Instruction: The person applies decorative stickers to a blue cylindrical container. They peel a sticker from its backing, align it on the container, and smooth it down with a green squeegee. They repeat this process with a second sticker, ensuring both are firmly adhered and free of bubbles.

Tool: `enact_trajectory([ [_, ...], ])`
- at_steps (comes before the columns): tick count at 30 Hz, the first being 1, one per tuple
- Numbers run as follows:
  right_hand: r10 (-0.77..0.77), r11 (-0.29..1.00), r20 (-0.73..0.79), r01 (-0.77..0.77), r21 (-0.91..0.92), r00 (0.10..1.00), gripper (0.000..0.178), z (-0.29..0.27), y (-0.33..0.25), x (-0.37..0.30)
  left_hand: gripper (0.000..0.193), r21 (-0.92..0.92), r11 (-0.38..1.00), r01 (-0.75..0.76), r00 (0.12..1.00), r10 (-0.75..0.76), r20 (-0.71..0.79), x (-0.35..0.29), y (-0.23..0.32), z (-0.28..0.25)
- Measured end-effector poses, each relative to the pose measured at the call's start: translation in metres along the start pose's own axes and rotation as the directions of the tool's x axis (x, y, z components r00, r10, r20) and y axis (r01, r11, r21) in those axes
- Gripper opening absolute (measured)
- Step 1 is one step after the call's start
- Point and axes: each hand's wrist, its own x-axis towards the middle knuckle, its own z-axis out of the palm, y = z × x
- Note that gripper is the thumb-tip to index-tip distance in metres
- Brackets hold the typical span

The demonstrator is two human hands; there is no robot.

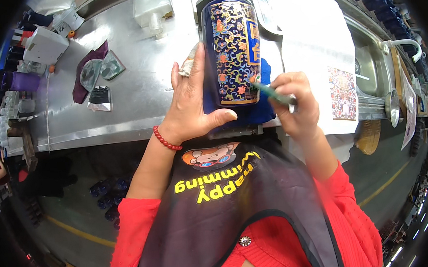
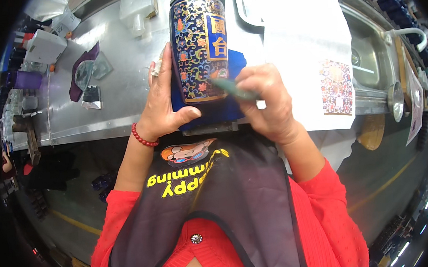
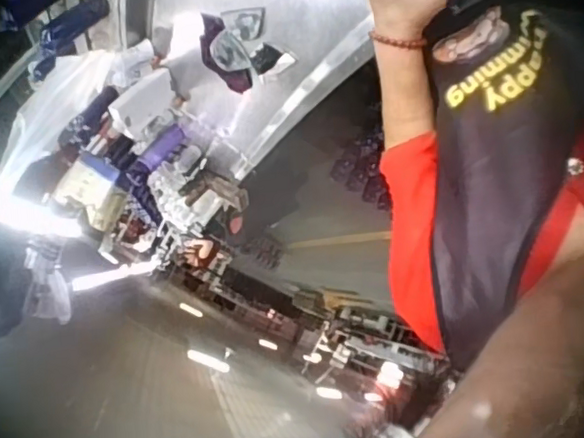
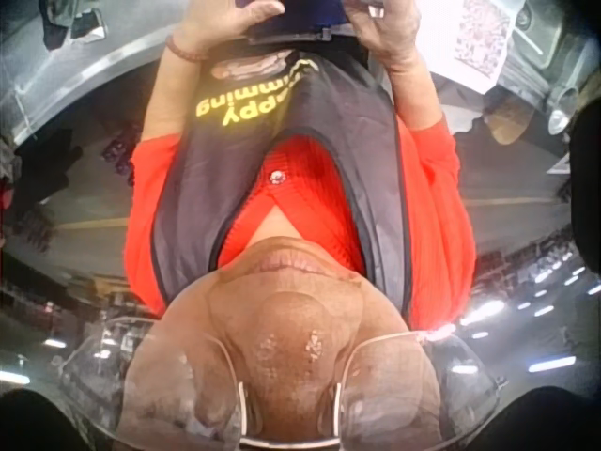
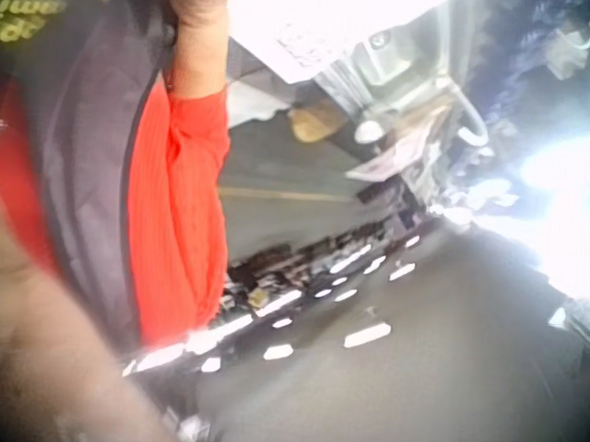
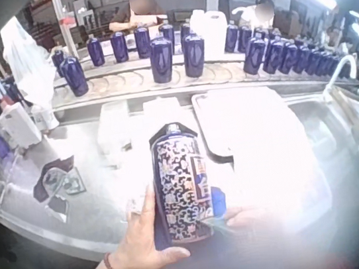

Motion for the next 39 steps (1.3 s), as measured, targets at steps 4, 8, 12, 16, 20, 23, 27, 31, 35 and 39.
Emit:
enact_trajectory([
  [4,-0.184,0.979,0.052,0.187,-0.080,0.982,0.043,0.005,-0.004,-0.012,0.133,0.086,0.996,-0.009,0.999,0.012,-0.037,-0.003,-0.003,0.009],
  [8,-0.166,0.986,0.067,0.166,0.005,0.984,0.040,-0.003,-0.007,-0.012,0.128,0.091,0.995,-0.031,0.992,0.042,-0.117,0.000,0.000,0.011],
  [12,-0.246,0.942,0.040,0.249,-0.225,0.968,0.041,-0.004,-0.008,-0.002,0.119,0.225,0.972,-0.070,0.984,0.104,-0.145,0.002,0.012,0.002],
  [16,-0.314,0.946,0.140,0.322,-0.036,0.939,0.032,0.002,-0.016,0.002,0.109,0.372,0.925,-0.074,0.971,0.152,-0.185,0.004,0.024,-0.004],
  [20,-0.284,0.922,0.036,0.284,-0.264,0.958,0.034,0.004,-0.021,0.001,0.110,0.359,0.930,-0.075,0.960,0.165,-0.226,0.005,0.028,-0.001],
  [23,-0.377,0.911,0.283,0.408,-0.059,0.882,0.031,0.003,-0.024,-0.002,0.111,0.376,0.925,-0.057,0.969,0.141,-0.201,0.002,0.028,-0.001],
  [27,-0.177,0.944,-0.024,0.163,-0.286,0.984,0.032,0.006,-0.028,-0.005,0.111,0.372,0.926,-0.063,0.961,0.157,-0.229,0.002,0.027,0.002],
  [31,-0.296,0.937,0.282,0.335,-0.099,0.912,0.026,0.006,-0.034,-0.005,0.113,0.384,0.922,-0.054,0.961,0.153,-0.232,0.002,0.026,0.003],
  [35,0.293,0.951,-0.168,-0.269,0.154,0.941,0.019,0.008,-0.028,0.003,0.119,0.326,0.945,-0.010,0.965,0.095,-0.244,0.000,0.029,0.007],
  [39,0.485,0.867,-0.162,-0.447,0.221,0.860,0.024,0.016,-0.020,0.013,0.120,0.323,0.947,0.009,0.974,0.065,-0.217,0.000,0.029,0.008],
])
